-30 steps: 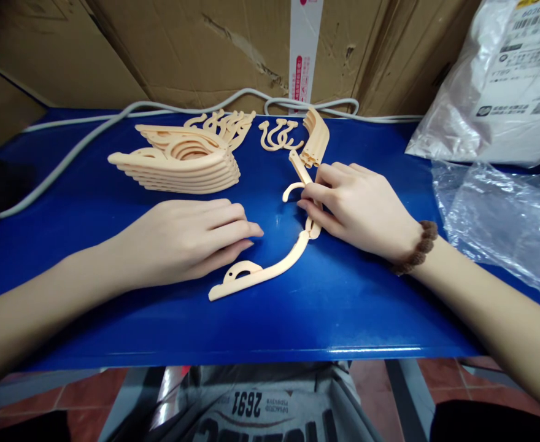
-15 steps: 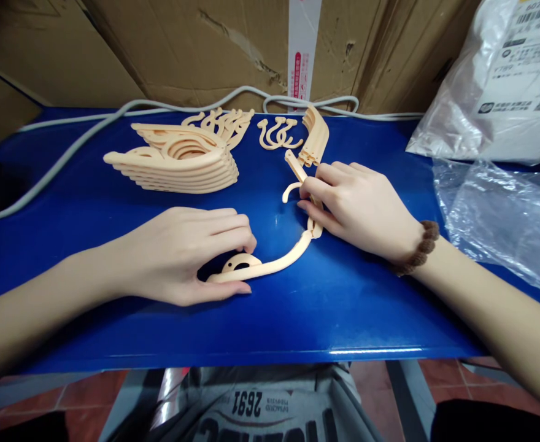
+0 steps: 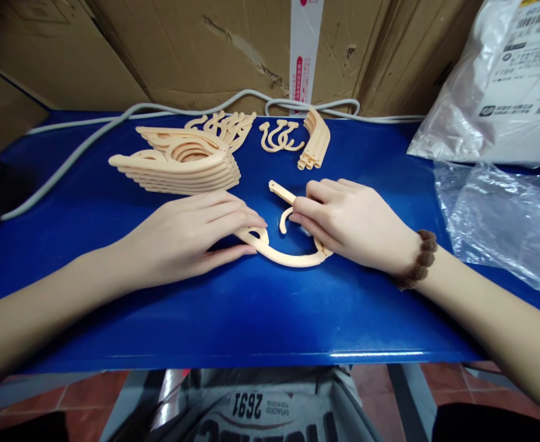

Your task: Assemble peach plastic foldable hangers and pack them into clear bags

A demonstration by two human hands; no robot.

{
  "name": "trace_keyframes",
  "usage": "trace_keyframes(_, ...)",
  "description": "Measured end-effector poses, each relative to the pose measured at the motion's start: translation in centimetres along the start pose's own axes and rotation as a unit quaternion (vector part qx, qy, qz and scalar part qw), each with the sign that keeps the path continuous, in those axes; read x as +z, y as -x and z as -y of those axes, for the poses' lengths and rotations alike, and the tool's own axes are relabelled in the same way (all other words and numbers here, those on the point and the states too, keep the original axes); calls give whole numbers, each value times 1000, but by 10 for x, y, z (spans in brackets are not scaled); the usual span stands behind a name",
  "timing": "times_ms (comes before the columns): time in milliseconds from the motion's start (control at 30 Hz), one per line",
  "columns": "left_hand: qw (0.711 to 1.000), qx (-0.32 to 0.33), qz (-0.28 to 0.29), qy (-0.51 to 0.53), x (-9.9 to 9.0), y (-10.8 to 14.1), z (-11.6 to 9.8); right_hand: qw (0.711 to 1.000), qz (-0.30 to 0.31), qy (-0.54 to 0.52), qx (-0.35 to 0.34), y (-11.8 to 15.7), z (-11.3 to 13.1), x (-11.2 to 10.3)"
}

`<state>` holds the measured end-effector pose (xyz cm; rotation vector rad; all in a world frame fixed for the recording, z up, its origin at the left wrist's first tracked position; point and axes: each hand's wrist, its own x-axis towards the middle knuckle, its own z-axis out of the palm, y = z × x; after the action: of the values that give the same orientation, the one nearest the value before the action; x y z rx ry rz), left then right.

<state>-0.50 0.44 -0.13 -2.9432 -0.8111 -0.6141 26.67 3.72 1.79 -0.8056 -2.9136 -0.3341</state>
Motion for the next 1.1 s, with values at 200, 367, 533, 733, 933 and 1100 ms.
trace_keyframes(200,997,-6,-15,-79,-3,0,0,999,-6,-22,-26,1,9,-3)
trace_keyframes(367,992,-32,-16,-123,-3,1,-2,999,-5,-24,-39,1,14,-6)
trace_keyframes(533,992,-48,-10,-114,-2,2,-4,998,-13,-30,-62,2,19,-9)
trace_keyframes(733,993,-100,-13,-62,-1,1,-8,995,-28,-59,-72,2,30,-8)
trace_keyframes(933,990,-141,1,-2,2,1,-8,992,-43,-76,-87,-1,43,2)
trace_keyframes(1100,993,-114,3,38,3,2,1,994,-69,-57,-69,0,43,3)
